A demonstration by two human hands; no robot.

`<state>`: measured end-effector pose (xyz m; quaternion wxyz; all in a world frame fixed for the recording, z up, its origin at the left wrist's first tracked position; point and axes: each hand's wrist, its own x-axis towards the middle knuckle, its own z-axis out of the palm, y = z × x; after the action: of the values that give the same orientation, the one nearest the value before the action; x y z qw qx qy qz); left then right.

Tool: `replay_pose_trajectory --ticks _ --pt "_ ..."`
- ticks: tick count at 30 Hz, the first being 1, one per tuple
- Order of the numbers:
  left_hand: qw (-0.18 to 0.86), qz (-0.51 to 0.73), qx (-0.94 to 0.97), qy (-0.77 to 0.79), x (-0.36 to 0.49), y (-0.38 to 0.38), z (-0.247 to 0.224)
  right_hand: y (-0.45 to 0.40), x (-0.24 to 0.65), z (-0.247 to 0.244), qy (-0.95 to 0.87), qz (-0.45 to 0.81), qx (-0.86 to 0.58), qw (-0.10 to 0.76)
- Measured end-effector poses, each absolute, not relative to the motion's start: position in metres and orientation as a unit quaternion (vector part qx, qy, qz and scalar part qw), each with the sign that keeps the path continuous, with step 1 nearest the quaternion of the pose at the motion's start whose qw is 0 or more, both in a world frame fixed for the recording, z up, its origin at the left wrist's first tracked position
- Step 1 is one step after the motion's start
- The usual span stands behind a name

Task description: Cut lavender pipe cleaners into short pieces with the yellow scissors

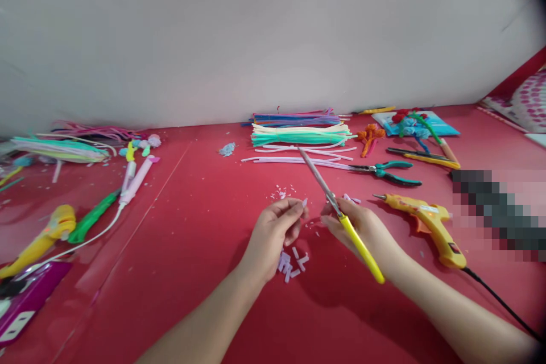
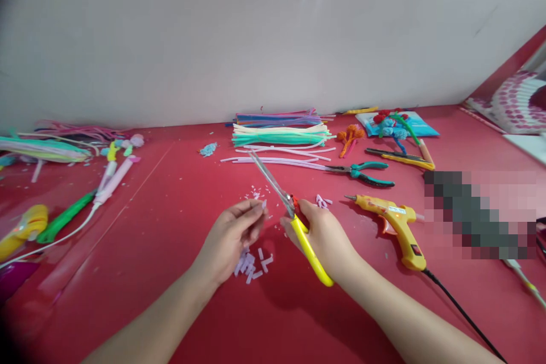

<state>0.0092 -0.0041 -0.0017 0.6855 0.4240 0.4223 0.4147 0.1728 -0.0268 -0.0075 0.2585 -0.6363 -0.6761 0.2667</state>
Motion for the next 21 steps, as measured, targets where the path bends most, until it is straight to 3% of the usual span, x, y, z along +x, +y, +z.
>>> replay_pose_trajectory --ticks 6,15,21 --pt "0.698 0.324 0.479 0.424 0.013 -0.011 -0.003 -0.033 0.167 0.007 -0.618 0.381 -0.591 0.352" --pt "0.639 0.305 0.547 0.446 0.014 -0.013 0.002 -0.033 0.168 0.009 -0.63 0.392 -0.588 0.322" --pt "0.655 0.32 0.515 0.45 0.014 -0.012 0.003 -0.031 0.172 0.004 -0.655 0.338 -0.603 0.306"
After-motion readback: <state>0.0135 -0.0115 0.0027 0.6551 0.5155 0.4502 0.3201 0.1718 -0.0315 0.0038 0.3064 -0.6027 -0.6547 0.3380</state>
